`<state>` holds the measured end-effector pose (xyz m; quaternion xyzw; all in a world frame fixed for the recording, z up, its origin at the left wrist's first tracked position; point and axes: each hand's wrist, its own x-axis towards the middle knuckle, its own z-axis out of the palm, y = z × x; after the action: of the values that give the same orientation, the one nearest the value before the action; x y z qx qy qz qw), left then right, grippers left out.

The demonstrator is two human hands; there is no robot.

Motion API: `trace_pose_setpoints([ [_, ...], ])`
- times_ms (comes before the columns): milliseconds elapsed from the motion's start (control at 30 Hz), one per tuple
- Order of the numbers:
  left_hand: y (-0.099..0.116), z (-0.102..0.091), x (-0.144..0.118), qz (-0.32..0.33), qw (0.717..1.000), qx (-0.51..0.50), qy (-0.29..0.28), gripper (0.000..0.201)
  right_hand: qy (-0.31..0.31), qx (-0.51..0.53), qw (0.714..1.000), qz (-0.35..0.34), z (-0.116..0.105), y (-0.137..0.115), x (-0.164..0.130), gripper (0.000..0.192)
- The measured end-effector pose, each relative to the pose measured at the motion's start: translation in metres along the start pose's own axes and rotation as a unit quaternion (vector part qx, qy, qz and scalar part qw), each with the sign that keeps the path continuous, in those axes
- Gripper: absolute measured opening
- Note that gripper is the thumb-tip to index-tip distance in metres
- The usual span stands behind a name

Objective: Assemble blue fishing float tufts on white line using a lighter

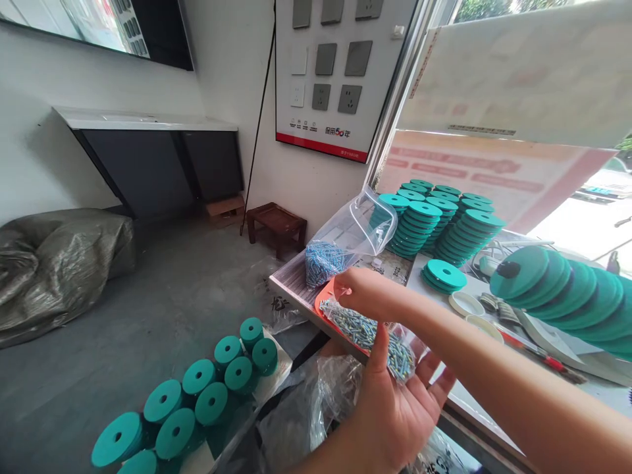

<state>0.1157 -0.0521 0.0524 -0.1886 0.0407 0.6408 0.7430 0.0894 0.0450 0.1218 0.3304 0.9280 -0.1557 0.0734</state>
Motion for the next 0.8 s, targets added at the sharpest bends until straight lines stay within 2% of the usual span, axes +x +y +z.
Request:
trace_pose_setpoints([
  [500, -0.008, -0.003, 0.0, 0.002, 1.0, -0.004, -0.004, 0.044, -0.002, 0.005, 1.0, 0.023, 0.0, 0.0, -0.009, 0.017],
  [633, -0.007, -0.005, -0.001, 0.002, 1.0, 0.005, 0.003, 0.039, -0.007, 0.009, 1.0, 0.013, 0.002, 0.002, -0.01, 0.016],
  [800, -0.015, -0.011, -0.002, -0.013, 1.0, 0.013, 0.005, 0.041, -0.007, 0.029, 0.999, 0.019, 0.004, 0.009, -0.018, 0.016],
])
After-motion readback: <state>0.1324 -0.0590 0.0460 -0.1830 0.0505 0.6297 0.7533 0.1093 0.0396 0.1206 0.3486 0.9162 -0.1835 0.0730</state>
